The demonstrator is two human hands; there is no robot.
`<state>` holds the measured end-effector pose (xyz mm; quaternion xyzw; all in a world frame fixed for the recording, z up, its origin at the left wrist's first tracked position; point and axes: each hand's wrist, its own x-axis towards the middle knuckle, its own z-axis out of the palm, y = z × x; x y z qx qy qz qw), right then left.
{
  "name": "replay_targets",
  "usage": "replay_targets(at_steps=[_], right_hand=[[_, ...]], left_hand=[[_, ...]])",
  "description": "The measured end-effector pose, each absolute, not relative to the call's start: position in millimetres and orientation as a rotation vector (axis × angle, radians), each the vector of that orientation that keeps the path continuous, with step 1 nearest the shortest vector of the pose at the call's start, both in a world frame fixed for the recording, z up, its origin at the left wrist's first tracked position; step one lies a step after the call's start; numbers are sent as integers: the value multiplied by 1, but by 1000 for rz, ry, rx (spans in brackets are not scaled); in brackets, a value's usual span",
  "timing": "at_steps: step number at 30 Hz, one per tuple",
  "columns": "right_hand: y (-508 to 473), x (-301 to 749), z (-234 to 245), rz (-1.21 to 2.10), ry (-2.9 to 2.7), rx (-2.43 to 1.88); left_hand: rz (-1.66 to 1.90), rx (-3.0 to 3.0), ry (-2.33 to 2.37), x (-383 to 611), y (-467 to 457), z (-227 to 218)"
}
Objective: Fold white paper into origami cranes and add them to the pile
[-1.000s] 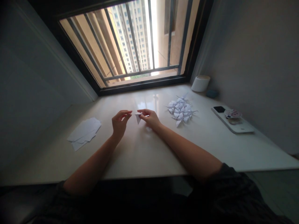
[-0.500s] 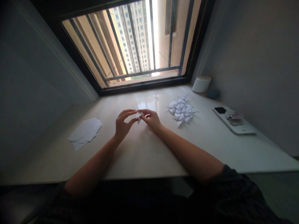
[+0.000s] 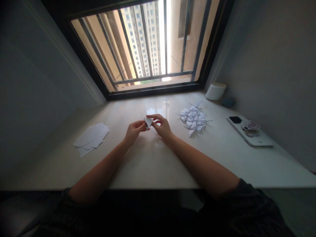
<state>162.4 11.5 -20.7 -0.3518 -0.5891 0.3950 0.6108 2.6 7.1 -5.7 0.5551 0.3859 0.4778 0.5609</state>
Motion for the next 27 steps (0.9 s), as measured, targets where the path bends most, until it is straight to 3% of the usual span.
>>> replay_targets(at_steps=[27], right_hand=[[11, 163, -24, 1018, -1553, -766]], left_hand=[[1218, 1388, 960, 4, 7, -6]])
